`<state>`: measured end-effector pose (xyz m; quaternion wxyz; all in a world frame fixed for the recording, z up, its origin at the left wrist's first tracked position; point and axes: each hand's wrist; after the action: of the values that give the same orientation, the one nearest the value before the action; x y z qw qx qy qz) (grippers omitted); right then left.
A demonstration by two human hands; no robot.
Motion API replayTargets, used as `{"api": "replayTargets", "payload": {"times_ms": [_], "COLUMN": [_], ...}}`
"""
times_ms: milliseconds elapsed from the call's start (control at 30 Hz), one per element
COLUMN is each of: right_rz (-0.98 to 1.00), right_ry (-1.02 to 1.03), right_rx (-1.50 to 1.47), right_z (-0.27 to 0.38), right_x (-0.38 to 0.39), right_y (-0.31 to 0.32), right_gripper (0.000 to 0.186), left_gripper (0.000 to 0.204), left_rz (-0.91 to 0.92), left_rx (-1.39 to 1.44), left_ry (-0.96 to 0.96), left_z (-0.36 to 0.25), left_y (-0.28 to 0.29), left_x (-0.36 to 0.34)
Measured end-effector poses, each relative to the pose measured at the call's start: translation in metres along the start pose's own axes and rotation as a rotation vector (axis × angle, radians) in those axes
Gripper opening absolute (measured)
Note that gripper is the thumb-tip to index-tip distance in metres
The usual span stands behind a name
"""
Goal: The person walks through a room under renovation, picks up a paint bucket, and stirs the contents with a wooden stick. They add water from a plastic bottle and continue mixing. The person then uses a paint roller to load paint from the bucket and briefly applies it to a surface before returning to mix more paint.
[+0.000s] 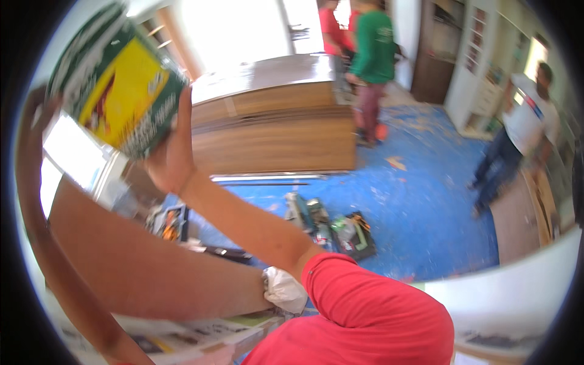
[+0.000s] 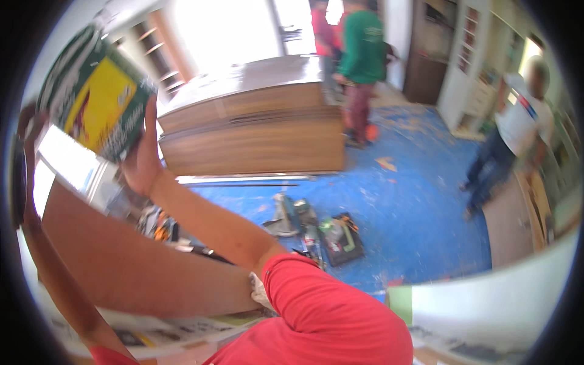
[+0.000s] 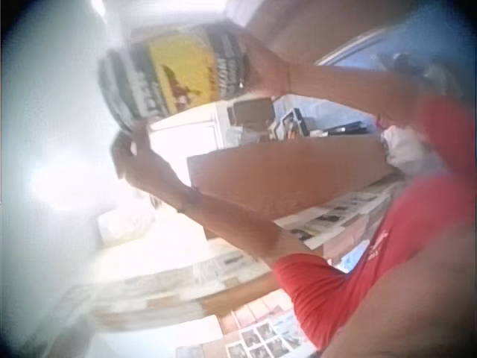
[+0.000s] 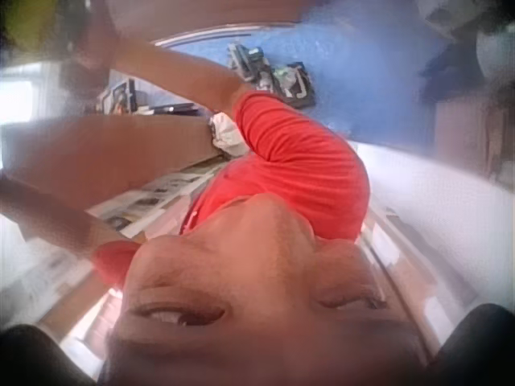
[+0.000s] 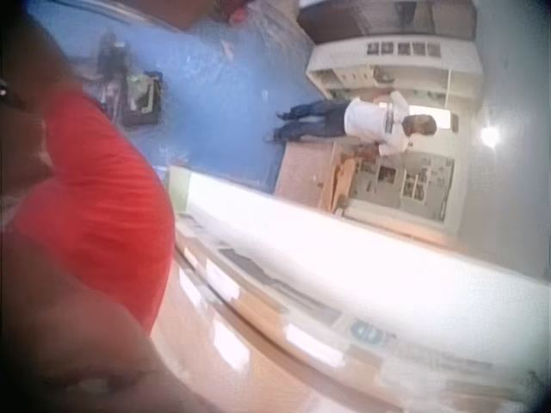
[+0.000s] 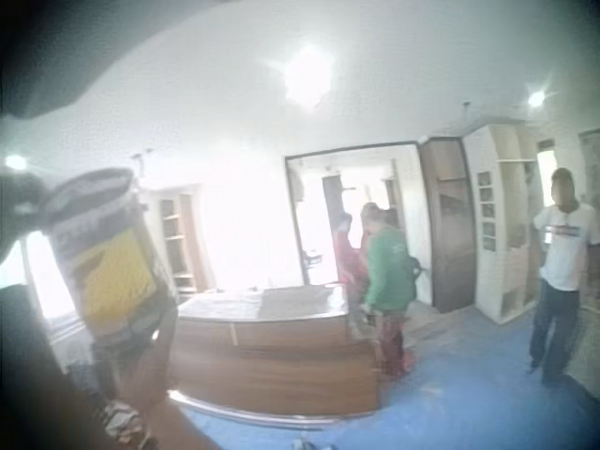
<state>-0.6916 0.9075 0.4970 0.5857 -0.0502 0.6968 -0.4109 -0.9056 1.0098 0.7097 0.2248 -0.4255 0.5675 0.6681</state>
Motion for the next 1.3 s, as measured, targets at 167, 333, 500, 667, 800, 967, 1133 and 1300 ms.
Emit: {"api": "replayTargets", "payload": {"times_ms": [167,333,500,667,800,967,1133,1300], "right_rz": [-0.023,-0.547,-0.895,-1.04,-1.061,-1.075,-1.042,-0.929], "right_ry": [0.202,0.097,0.175,0.164,0.107,0.025,-0.098,-0.285], "right_rx": [-0.035,0.66,0.813,0.665,0.462,0.239,0.081,-0.109], "right_z": [0.119,0.178,0.164,0.085,0.03,-0.007,-0.026,-0.04], "right_x": [0.164,0.348,0.493,0.584,0.629,0.665,0.66,0.634], "right_y": [0.048,0.071,0.016,-0.047,-0.087,-0.113,-0.105,-0.096], "right_gripper": [0.099,0.081,0.082,0.08,0.079,0.077,0.076,0.076], "left_gripper": [0.047,0.044,0.052,0.044,0.041,0.039,0.028,0.026], "left_rz": [0.054,0.367,0.329,0.513,0.746,0.826,0.823,1.03], "left_rx": [0.244,0.233,0.402,0.258,0.337,0.33,0.333,0.246], "left_ry": [0.043,-0.181,-0.28,-0.28,-0.211,-0.176,0.122,0.365], "left_z": [-0.179,-0.295,-0.296,-0.261,-0.262,-0.266,-0.274,-0.271], "left_y": [-0.153,-0.175,-0.117,-0.061,-0.002,0.078,0.117,0.137], "left_x": [0.139,0.266,0.338,0.414,0.468,0.489,0.48,0.463]}}
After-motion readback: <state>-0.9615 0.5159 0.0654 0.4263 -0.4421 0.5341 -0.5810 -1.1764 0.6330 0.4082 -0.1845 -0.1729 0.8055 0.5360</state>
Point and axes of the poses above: each hand's wrist, its own x-axis away from the middle knuckle, its own y-axis out of the back of the hand, z = x × y, and after that the axes turned 4 degrees about z, right-handed
